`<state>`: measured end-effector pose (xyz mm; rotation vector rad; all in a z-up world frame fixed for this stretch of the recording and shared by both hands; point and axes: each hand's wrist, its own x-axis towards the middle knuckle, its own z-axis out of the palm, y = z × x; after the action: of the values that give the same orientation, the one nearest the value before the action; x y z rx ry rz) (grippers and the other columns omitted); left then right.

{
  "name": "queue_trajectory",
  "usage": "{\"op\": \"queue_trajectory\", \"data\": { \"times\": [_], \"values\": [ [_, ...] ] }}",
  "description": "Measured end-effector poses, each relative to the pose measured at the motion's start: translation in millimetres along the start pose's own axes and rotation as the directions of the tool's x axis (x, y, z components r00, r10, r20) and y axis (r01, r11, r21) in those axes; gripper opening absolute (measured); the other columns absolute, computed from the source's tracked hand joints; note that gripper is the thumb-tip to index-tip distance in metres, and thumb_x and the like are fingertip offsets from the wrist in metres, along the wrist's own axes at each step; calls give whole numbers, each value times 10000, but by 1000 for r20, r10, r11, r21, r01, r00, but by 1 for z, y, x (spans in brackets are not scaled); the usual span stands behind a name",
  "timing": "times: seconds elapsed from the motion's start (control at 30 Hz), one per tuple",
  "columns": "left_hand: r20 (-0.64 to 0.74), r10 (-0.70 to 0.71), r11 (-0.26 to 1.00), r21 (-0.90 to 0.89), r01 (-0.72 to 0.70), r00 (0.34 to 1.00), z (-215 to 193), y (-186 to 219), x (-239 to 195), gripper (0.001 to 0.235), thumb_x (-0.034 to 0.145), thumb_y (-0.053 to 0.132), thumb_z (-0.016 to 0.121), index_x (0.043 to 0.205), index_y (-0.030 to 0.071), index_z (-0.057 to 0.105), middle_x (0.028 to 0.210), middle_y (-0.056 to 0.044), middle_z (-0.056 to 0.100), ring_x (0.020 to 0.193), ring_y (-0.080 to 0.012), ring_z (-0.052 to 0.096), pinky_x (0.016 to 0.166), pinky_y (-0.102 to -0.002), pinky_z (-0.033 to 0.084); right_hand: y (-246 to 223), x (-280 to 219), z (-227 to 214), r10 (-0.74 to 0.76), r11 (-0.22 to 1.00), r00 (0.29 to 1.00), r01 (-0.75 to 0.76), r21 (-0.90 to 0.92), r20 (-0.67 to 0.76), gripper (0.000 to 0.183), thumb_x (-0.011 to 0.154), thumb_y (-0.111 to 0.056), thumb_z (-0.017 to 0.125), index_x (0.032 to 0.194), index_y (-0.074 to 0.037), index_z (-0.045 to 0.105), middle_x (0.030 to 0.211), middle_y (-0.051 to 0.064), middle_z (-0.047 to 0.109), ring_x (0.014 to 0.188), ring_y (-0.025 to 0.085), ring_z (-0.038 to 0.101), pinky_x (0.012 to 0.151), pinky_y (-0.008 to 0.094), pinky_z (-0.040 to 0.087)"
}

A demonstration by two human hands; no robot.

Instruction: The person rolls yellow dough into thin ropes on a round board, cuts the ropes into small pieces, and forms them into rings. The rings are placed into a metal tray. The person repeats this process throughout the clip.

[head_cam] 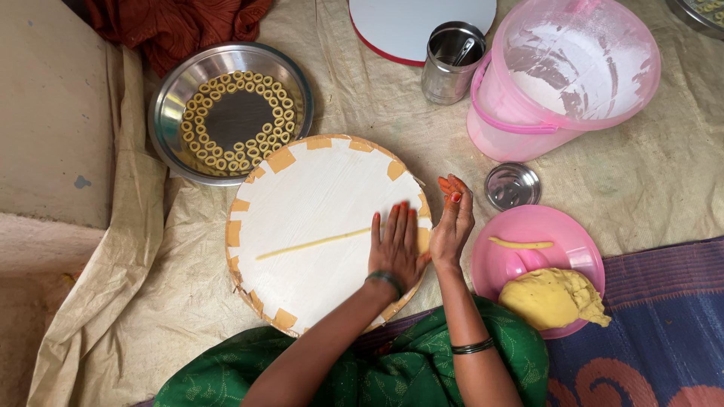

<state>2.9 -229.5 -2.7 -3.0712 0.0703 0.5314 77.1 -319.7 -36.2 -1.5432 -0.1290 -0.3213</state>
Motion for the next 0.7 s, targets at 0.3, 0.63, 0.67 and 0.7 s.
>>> {"op": "queue_trajectory", "data": {
  "times": [0.3, 0.63, 0.67, 0.7],
  "values": [
    [-82, 0, 995, -97, -8, 997, 4, -11, 22, 861, 980, 615, 253, 1613, 83, 15, 1702, -112, -10, 1559, -252, -30, 1211, -588, -61, 3, 0, 1, 14, 1000, 1000, -14, -5, 6, 483, 1137, -363, 372, 1351, 30, 554, 1303, 199, 654, 1238, 267, 621, 1117, 386, 450],
    [-180, 12, 997, -73, -26, 984, 5, -18, 25, 799, 1029, 538, 314, 1620, 57, 73, 1716, -122, 25, 1580, -269, 2, 1213, -611, -45, 2, -1, 6, -6, 998, 1000, 7, -67, 17, 455, 1135, -337, 399, 1324, 38, 572, 1266, 199, 675, 1194, 276, 634, 1083, 386, 461],
    [-156, 12, 995, -95, -27, 988, 7, -24, 31, 801, 1018, 540, 320, 1620, 74, 71, 1709, -111, 30, 1573, -258, 9, 1208, -625, -49, 3, 1, 6, -25, 997, 999, 27, -78, 21, 449, 1136, -332, 406, 1322, 41, 573, 1259, 202, 677, 1189, 280, 634, 1081, 387, 461],
    [-132, 12, 993, -118, -27, 991, 9, -30, 37, 803, 1006, 543, 325, 1619, 91, 69, 1701, -100, 36, 1566, -247, 17, 1204, -638, -53, 3, 1, 7, -31, 996, 999, 33, -79, 20, 450, 1137, -335, 405, 1323, 39, 573, 1261, 201, 676, 1190, 280, 636, 1081, 387, 464]
  ]
}}
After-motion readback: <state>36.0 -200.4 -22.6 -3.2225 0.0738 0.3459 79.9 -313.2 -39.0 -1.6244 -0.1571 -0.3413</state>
